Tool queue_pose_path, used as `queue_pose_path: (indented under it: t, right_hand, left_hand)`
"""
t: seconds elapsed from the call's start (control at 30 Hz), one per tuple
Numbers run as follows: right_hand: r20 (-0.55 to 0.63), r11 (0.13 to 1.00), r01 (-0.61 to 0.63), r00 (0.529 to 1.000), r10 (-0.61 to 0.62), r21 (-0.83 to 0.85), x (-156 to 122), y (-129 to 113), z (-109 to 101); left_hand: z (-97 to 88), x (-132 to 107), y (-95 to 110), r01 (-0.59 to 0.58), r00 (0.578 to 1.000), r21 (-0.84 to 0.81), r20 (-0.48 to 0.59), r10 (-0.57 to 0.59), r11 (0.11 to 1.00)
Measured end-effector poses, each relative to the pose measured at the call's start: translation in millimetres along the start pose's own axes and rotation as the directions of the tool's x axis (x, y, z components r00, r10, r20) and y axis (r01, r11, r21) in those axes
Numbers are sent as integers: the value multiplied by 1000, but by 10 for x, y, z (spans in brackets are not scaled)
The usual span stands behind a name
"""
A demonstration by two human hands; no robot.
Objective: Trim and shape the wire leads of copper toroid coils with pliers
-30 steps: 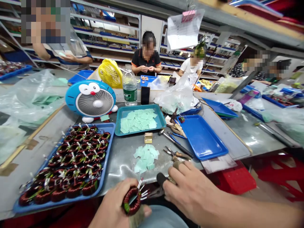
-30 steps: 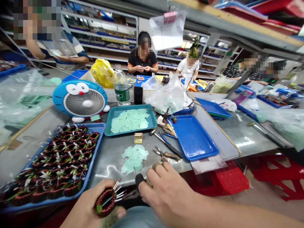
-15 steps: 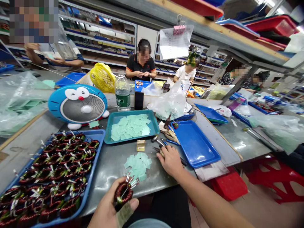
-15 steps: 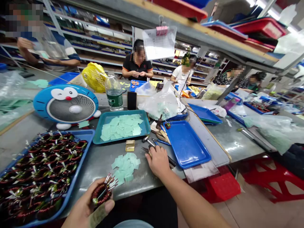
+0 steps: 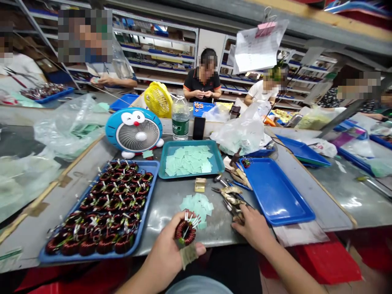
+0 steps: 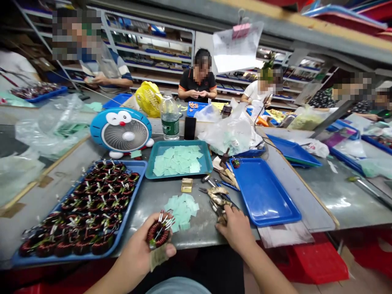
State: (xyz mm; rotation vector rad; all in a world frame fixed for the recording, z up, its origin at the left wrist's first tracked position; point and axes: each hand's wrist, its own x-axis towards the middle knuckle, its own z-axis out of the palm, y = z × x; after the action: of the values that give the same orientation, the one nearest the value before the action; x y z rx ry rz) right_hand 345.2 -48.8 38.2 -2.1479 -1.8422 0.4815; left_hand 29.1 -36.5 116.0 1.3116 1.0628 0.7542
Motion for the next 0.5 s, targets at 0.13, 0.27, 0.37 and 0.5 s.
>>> queue_pose_path:
  t: [0.13,0.27,0.37,0.5]
  right_hand:
    - [129,972,-88,990,61,219,-154,-19,-228]
    - [379,429,-436,900,215,792,-551,-172,-279]
    - [536,142,-524,842,-61,840,-745,-379,-249]
    - [416,641,-208,889,-190,739,-758,-682,-350]
  left_hand:
    - [-79,-8,-31,-67,998,-3,22,67,998]
    - [-111,15,17,-70,997,24,45,69,997]
    - [-96,58,100,-31,998,125,56,24,992]
    - [-70,91,200,-79,996,236,60,67,968]
